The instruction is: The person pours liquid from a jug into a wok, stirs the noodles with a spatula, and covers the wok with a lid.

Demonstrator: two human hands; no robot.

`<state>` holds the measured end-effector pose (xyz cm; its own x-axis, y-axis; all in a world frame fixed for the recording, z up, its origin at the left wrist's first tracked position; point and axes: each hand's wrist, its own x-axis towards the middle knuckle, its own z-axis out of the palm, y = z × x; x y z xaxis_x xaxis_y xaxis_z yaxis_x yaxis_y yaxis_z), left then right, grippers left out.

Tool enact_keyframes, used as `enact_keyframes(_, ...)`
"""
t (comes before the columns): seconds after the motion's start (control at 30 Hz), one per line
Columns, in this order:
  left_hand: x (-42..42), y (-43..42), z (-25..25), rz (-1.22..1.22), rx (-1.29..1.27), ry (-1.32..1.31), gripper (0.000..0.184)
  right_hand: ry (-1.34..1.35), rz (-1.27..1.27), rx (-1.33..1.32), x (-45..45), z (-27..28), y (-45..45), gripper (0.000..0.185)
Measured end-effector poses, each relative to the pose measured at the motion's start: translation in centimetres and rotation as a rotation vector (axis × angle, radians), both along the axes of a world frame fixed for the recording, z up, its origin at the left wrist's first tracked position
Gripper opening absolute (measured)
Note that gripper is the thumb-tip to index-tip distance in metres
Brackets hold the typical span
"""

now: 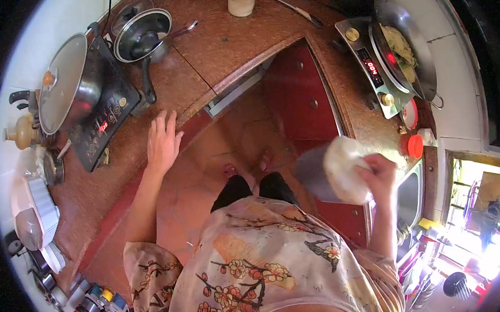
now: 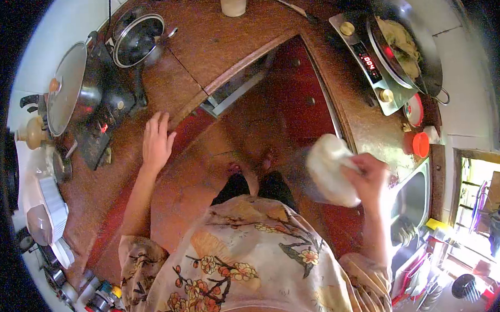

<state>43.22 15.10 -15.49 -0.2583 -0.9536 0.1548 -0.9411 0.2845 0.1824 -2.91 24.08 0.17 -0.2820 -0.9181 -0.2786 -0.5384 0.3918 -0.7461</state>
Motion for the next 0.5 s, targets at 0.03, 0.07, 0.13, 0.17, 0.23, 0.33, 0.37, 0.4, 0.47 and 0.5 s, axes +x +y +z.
enact_keyframes(0.03,0.5,-0.8,-0.2,0.001,0.086,-0.038,0.059,0.027,0.050,0.023,1.8,-2.0,-1.5,0.024)
enact_keyframes(0.07,0.9,-1.5,-0.5,-0.005,0.086,-0.046,0.059,0.071,0.119,0.085,3.4,-3.7,-3.3,0.027)
enact_keyframes(0.13,1.7,-3.0,-1.2,-0.172,0.052,-0.158,0.066,0.024,0.284,0.008,5.1,-10.4,-6.2,0.029)
enact_keyframes(0.17,2.0,-3.5,-1.4,-0.190,0.084,-0.179,0.072,-0.109,0.266,0.064,6.2,-13.7,-7.9,0.029)
enact_keyframes(0.23,2.4,-4.3,-1.7,-0.210,0.112,-0.215,0.074,-0.096,0.360,-0.020,8.5,-21.7,-10.6,0.031)
enact_keyframes(0.33,2.3,-5.0,-2.1,-0.246,0.151,-0.268,0.077,0.022,0.416,0.255,13.0,-29.2,-16.4,0.038)
enact_keyframes(0.37,2.5,-5.3,-2.4,-0.259,0.147,-0.272,0.074,0.009,0.418,0.276,14.1,-31.7,-18.2,0.044)
enact_keyframes(0.4,2.8,-5.4,-2.7,-0.275,0.143,-0.274,0.071,-0.007,0.396,0.276,15.3,-35.5,-19.9,0.044)
enact_keyframes(0.47,2.7,-5.5,-2.7,-0.253,0.195,-0.323,0.067,0.040,0.416,0.307,17.2,-43.7,-22.7,0.035)
enact_keyframes(0.5,3.0,-5.3,-3.3,-0.261,0.167,-0.337,0.066,0.055,0.423,0.326,18.0,-46.2,-23.9,0.035)
